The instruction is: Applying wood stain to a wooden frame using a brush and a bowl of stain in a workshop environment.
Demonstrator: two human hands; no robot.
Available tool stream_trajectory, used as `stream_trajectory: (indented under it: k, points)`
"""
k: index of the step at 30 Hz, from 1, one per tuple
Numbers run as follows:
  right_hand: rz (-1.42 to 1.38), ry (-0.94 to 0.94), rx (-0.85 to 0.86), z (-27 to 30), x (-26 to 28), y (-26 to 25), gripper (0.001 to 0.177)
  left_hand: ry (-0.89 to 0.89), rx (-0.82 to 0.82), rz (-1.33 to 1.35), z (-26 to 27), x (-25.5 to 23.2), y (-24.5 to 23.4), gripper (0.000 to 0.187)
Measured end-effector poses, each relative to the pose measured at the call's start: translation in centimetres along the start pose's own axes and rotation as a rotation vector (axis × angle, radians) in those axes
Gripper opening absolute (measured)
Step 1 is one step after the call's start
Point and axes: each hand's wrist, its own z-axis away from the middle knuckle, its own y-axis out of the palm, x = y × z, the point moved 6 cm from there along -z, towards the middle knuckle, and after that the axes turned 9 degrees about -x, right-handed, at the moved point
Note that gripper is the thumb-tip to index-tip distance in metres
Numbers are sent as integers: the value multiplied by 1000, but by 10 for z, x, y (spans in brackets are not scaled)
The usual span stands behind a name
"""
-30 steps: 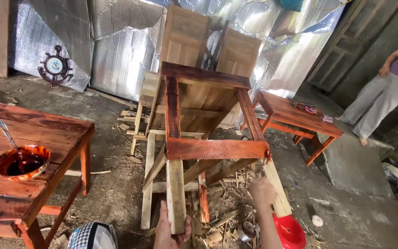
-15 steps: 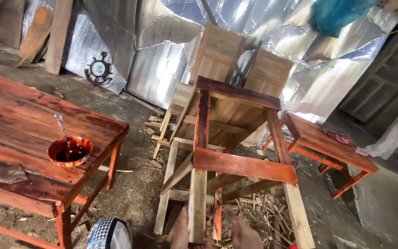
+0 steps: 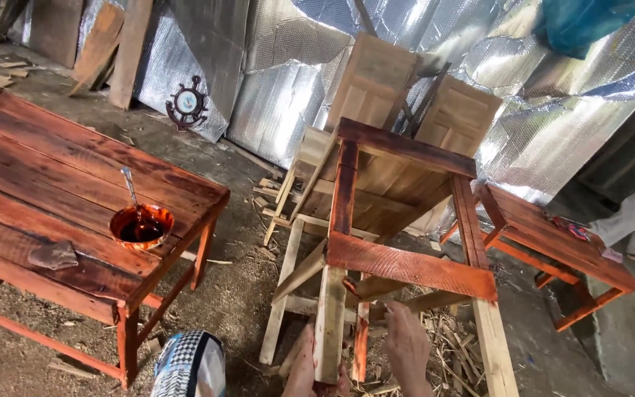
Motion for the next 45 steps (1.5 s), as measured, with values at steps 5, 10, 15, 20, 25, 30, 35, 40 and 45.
stream_trajectory:
  k: [5,10,15,20,25,30,35,40,45]
  points:
    - [-232,-17,3,-6,-2,36,21,481,-406,-690,-93,-55,-14,83]
    - [-684,931,-87,-10,-6,2,36,153,121,-214,-27,-17,8,93]
    - [-706,943,-331,17,-62,29,21,124,267,-200,-53,-15,11,98]
    - [-830,899,-321,11,-37,59,22,151,306,-190,-72,-20,9,96]
    - [-613,1046,-212,11,-44,113,44,183,380,-207,-127,-38,11,95]
    - [-154,475,-458,22,-106,219,31,207,392,-194,-118,-36,12,94]
    - [-776,861,-78,3,0,133,31,217,375,-330,-87,-26,14,104]
    - [-1014,949,-383,-3,11,105,37,169,410,-292,-99,-24,7,105]
    - [-873,1022,-210,6,12,99,43,234,341,-166,-82,-21,12,88]
